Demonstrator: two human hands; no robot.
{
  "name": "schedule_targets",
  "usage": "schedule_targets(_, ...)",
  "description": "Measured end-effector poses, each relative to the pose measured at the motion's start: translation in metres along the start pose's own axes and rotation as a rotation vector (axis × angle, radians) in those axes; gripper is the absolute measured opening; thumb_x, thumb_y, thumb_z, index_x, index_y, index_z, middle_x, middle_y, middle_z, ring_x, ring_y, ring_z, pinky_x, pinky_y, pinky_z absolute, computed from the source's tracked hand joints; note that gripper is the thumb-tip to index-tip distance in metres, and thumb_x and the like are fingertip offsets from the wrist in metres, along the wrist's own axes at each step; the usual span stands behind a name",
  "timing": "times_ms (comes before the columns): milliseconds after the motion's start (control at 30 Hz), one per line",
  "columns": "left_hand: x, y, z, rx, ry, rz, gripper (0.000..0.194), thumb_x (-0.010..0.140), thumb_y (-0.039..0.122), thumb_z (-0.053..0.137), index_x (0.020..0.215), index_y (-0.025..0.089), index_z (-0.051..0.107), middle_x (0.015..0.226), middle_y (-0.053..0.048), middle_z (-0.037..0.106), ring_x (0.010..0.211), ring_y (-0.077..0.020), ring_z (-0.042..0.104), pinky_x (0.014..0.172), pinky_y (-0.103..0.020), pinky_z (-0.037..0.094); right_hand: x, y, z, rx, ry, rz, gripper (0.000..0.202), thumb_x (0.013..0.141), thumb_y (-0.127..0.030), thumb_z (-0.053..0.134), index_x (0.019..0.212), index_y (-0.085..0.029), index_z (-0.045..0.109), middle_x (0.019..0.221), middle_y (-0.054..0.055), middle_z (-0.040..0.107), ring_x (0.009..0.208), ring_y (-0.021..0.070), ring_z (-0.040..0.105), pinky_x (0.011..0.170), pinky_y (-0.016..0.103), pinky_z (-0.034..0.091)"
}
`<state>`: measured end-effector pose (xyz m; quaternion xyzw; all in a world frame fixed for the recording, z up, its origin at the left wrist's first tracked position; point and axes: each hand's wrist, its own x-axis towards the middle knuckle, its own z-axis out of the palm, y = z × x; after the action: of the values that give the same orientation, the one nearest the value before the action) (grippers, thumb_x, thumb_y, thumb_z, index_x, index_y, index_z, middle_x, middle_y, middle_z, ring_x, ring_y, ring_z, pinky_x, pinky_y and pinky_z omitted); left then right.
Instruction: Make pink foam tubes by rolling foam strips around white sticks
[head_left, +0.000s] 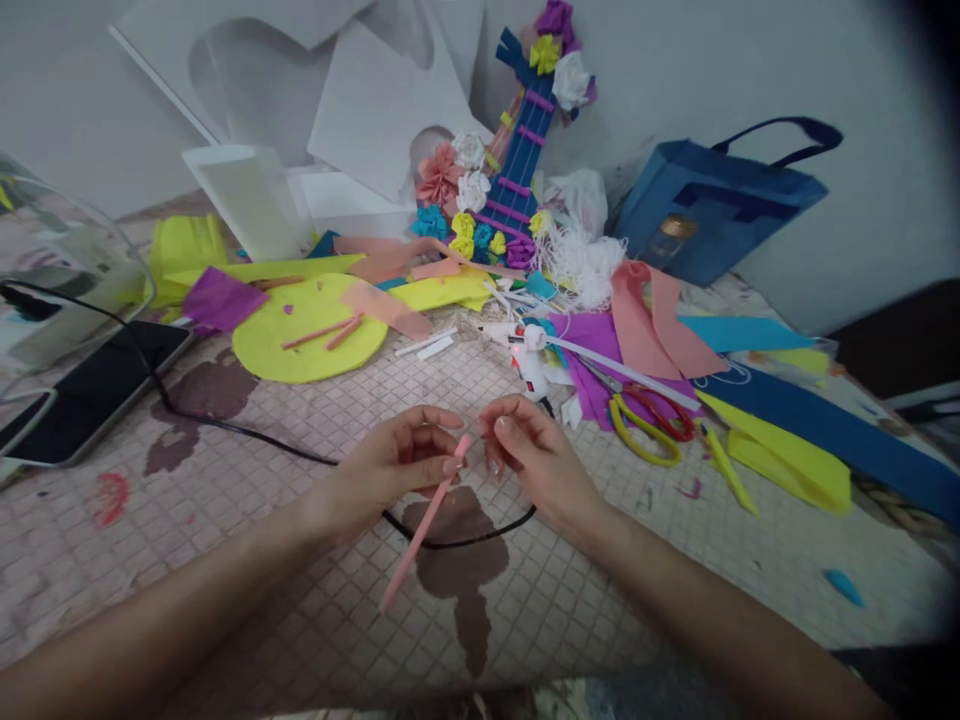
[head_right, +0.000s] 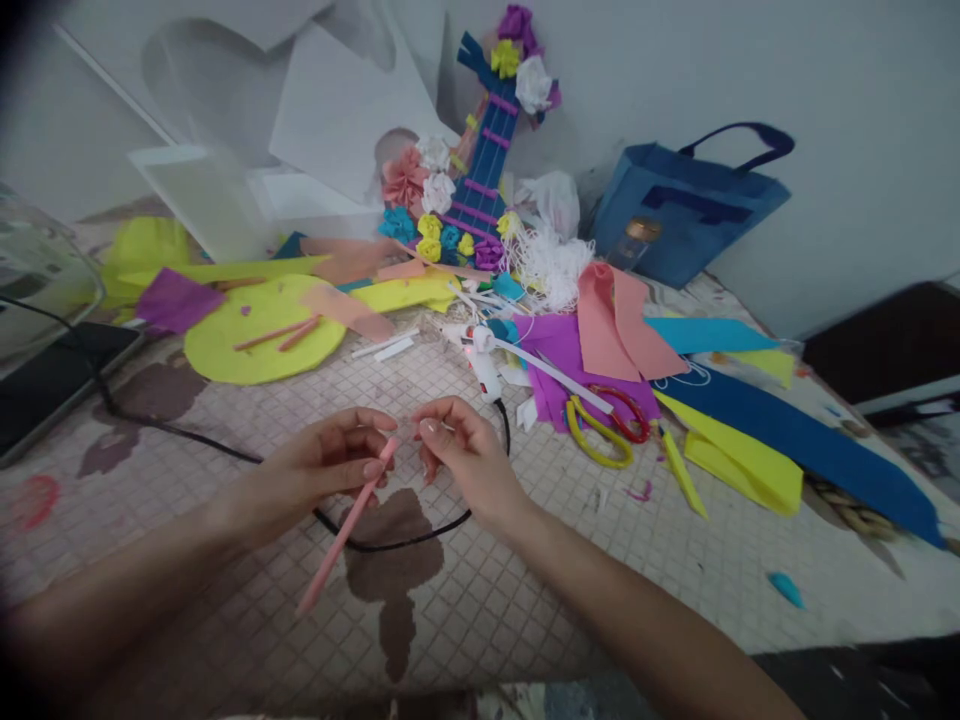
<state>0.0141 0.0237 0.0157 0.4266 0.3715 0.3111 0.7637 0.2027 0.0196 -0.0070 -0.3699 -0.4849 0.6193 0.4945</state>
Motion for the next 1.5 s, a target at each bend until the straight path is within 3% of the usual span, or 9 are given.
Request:
schedule_targets(100,0.0,0.001,0.0,0.08,0.033,0.071,0.036,0.072,0.02,0.072,0.103,0.018,0.055,0.077,0.002,0.058,0.069,-0.0101,0.055,0.063,-0.023,0.05,0.002,-0.001,-0.002,-0.011,0.025,0.001,0.022,0.087,-0.033,0.057,0.072,-0.019,0.05,0.056,-0.006,0.046,0.049,0.0064,0.045,0.048,0.019,0.039)
schedule_targets(333,-0.001,0.003,-0.002,0.138,0.011,0.133,0.029,0.07,0.018,0.072,0.096,0.017,0.06,0.078,0.002,0.056,0.067,-0.0088,0.052,0.059,-0.021,0.048,0.0,0.001,-0.004,-0.008,0.043,-0.012,0.044,0.091,-0.046,0.044,0.057,-0.018,0.04,0.049,-0.007,0.033,0.038,0.0049,0.036,0.038,0.02,0.027)
schedule_targets(467,-0.001,0.003,-0.001,0.115,0.014,0.128,0.028,0.07,0.018,0.072,0.097,0.017,0.064,0.076,0.002,0.056,0.065,-0.0084,0.052,0.058,-0.02,0.046,0.001,0.002,-0.005,-0.044,0.029,0.019,0.047,0.09,-0.047,0.046,0.053,-0.018,0.04,0.046,-0.007,0.034,0.037,0.005,0.036,0.036,0.019,0.027)
schedule_targets(667,-0.002,0.005,-0.001,0.019,0.005,0.08,0.014,0.069,0.017,0.073,0.079,0.016,0.064,0.069,0.003,0.056,0.061,-0.0075,0.05,0.058,-0.02,0.045,0.001,-0.001,-0.001,-0.175,-0.02,0.062,0.028,0.085,-0.039,0.058,0.068,-0.017,0.052,0.058,-0.005,0.049,0.047,0.0062,0.047,0.045,0.02,0.041)
schedule_targets(833,-0.001,0.003,-0.002,-0.027,-0.029,0.028,0.014,0.071,0.017,0.073,0.082,0.016,0.065,0.067,0.003,0.057,0.06,-0.0058,0.05,0.057,-0.016,0.041,-0.002,-0.008,0.005,-0.184,-0.037,-0.01,0.016,0.083,-0.034,0.061,0.085,-0.019,0.057,0.062,-0.005,0.053,0.049,0.0064,0.049,0.047,0.02,0.043)
schedule_targets(1100,-0.001,-0.003,0.001,-0.075,-0.108,-0.053,0.019,0.071,0.021,0.073,0.087,0.014,0.065,0.069,0.001,0.061,0.058,-0.0069,0.053,0.056,-0.018,0.044,-0.006,-0.01,0.012,-0.089,-0.121,0.039,0.019,0.083,-0.035,0.061,0.091,-0.02,0.056,0.072,-0.003,0.059,0.05,0.0059,0.05,0.047,0.019,0.044)
schedule_targets(1233,0.0,-0.004,0.002,-0.04,-0.14,-0.037,0.018,0.073,0.019,0.072,0.087,0.012,0.064,0.08,-0.005,0.067,0.07,-0.0112,0.06,0.063,-0.02,0.046,-0.006,-0.007,0.014,-0.094,-0.128,0.097,0.02,0.081,-0.035,0.064,0.09,-0.02,0.054,0.072,-0.003,0.058,0.051,0.006,0.051,0.047,0.019,0.044)
schedule_targets(1333,-0.001,-0.003,0.003,-0.063,-0.126,-0.059,0.024,0.072,0.019,0.073,0.092,0.012,0.062,0.082,-0.006,0.068,0.071,-0.0116,0.061,0.061,-0.019,0.046,-0.006,-0.004,0.015,-0.042,-0.14,0.078,0.029,0.079,-0.043,0.065,0.092,-0.02,0.053,0.071,-0.004,0.058,0.051,0.0062,0.051,0.047,0.019,0.044)
schedule_targets(1500,-0.003,-0.001,0.003,-0.14,-0.147,-0.095,0.027,0.073,0.017,0.072,0.097,0.015,0.06,0.079,-0.001,0.064,0.062,-0.0081,0.059,0.057,-0.018,0.049,-0.006,0.002,0.012,0.043,-0.117,0.053,0.04,0.089,-0.056,0.041,0.097,-0.019,0.054,0.071,-0.002,0.056,0.054,0.0079,0.053,0.049,0.021,0.044)
